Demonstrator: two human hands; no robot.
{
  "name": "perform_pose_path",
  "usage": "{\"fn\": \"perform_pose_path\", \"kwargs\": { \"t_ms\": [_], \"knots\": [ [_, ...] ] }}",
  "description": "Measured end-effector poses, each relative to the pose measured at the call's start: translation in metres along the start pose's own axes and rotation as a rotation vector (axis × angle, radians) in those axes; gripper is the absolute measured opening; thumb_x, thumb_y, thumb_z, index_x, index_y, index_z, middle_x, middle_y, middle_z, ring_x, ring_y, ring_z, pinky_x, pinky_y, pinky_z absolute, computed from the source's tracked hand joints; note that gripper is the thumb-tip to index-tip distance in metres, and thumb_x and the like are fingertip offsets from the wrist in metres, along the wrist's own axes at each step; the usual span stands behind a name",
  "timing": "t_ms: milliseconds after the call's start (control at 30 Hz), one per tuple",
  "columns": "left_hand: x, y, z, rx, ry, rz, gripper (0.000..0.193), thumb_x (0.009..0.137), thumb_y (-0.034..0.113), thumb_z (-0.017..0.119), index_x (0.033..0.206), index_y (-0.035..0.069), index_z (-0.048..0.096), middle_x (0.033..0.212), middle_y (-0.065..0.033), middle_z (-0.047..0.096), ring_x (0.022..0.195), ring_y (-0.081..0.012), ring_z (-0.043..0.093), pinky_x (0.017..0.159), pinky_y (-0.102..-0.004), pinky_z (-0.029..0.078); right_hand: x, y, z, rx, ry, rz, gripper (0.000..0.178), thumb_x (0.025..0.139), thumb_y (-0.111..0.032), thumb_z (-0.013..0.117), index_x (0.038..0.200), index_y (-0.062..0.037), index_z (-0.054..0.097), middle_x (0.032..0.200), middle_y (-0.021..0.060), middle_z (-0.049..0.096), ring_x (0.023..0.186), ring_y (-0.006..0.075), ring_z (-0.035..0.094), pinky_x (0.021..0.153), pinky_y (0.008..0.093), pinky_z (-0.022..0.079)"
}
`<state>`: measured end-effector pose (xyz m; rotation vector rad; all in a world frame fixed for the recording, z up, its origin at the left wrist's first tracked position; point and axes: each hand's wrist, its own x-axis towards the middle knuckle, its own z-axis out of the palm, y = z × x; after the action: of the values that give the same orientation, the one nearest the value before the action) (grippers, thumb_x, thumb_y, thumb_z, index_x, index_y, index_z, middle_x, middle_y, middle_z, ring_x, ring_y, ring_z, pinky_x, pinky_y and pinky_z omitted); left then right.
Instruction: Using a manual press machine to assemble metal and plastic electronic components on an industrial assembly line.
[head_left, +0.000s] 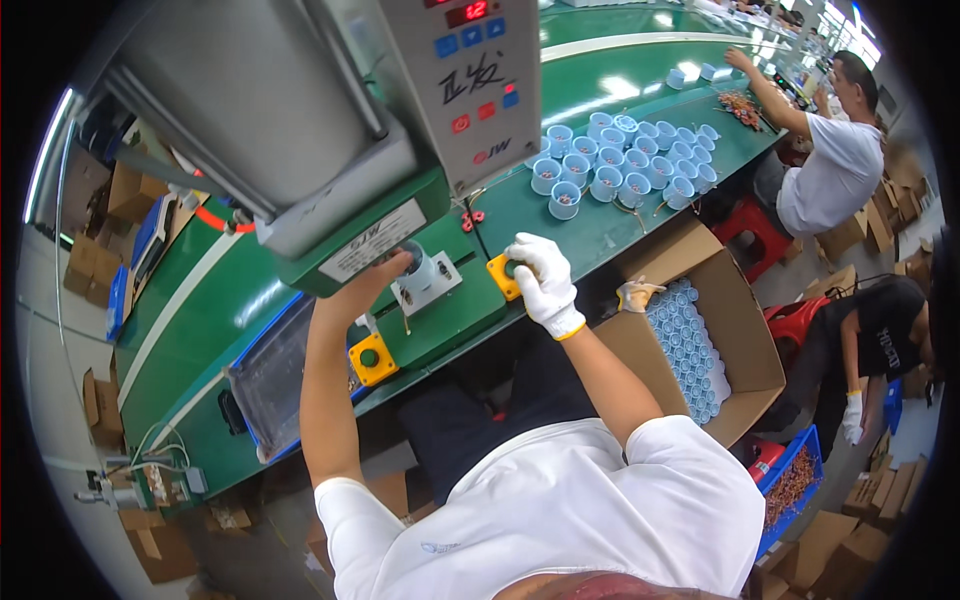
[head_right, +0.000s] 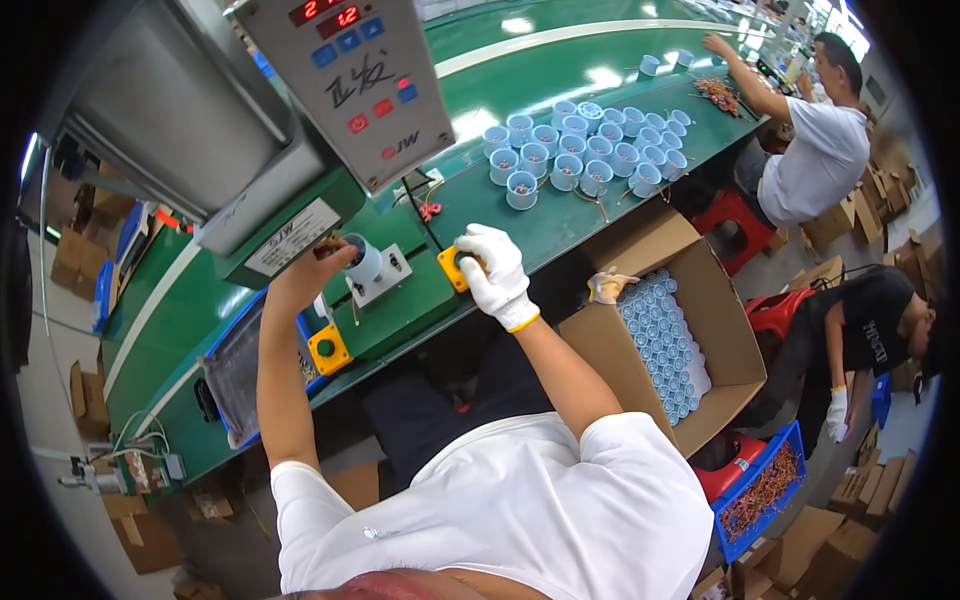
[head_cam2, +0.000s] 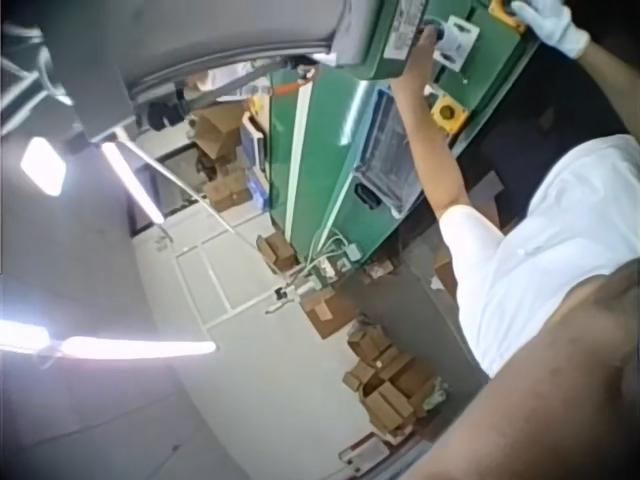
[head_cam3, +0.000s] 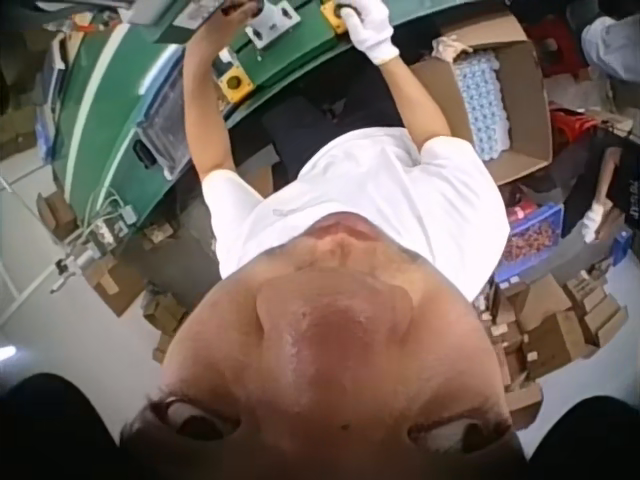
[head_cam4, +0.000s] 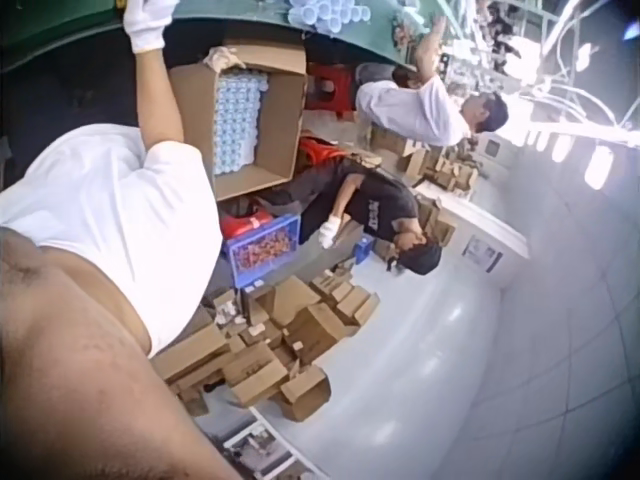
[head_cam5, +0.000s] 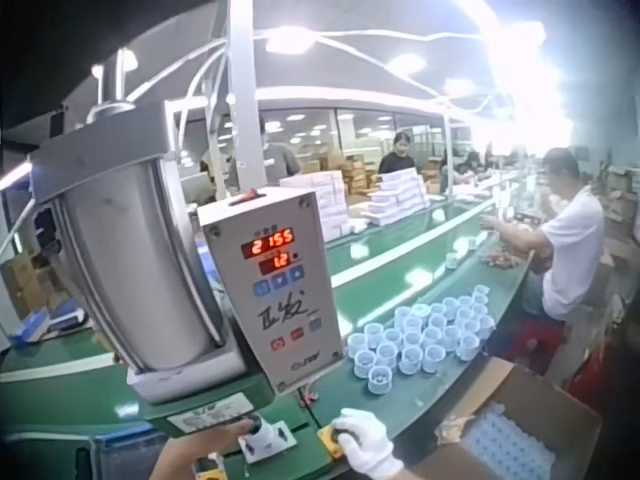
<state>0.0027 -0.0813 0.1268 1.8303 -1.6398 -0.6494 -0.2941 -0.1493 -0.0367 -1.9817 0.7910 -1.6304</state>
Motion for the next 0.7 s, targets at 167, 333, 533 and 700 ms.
{"fn": "perform_pose_path", "kwargs": {
  "t_ms": [167,333,533,700],
  "knots": [
    [0.004,0.007,0.004,0.071,-0.013,-0.037,0.03,0.096,0.029,0.086,0.107,0.0,0.082,0.092,-0.007,0.077,0.084,-0.0142,0.069,0.079,-0.03,0.055,0.0,0.004,-0.006,-0.022,0.009,-0.027,0.026,0.087,-0.007,0.072,0.112,-0.0032,0.078,0.111,0.0205,0.077,0.12,0.0441,0.07,0.104,0.0501,0.057],
    [0.01,0.009,-0.005,0.173,-0.093,-0.042,0.033,0.096,0.028,0.085,0.111,-0.002,0.082,0.096,-0.0099,0.079,0.086,-0.0176,0.071,0.082,-0.0331,0.056,0.005,0.001,-0.004,-0.039,-0.013,-0.024,0.027,0.089,-0.009,0.072,0.115,-0.004,0.077,0.114,0.0221,0.076,0.12,0.0442,0.07,0.105,0.0501,0.056],
    [-0.074,-0.057,0.028,-0.092,0.383,0.071,0.019,0.097,0.011,0.083,0.11,-0.002,0.082,0.097,-0.0102,0.078,0.094,-0.0181,0.072,0.086,-0.0356,0.059,0.006,0.001,-0.013,-0.055,-0.058,-0.123,0.022,0.089,-0.007,0.069,0.109,-0.0036,0.076,0.114,0.0154,0.079,0.119,0.0429,0.072,0.112,0.0518,0.054],
    [-0.169,-0.113,0.084,0.256,0.683,0.143,0.016,0.091,0.0,0.084,0.106,-0.006,0.082,0.115,-0.0188,0.08,0.108,-0.0357,0.077,0.098,-0.0459,0.061,-0.001,0.003,0.01,-0.087,-0.058,-0.184,0.013,0.092,-0.015,0.067,0.101,-0.0081,0.075,0.112,0.0136,0.078,0.115,0.0437,0.073,0.107,0.053,0.057]
  ]
}}
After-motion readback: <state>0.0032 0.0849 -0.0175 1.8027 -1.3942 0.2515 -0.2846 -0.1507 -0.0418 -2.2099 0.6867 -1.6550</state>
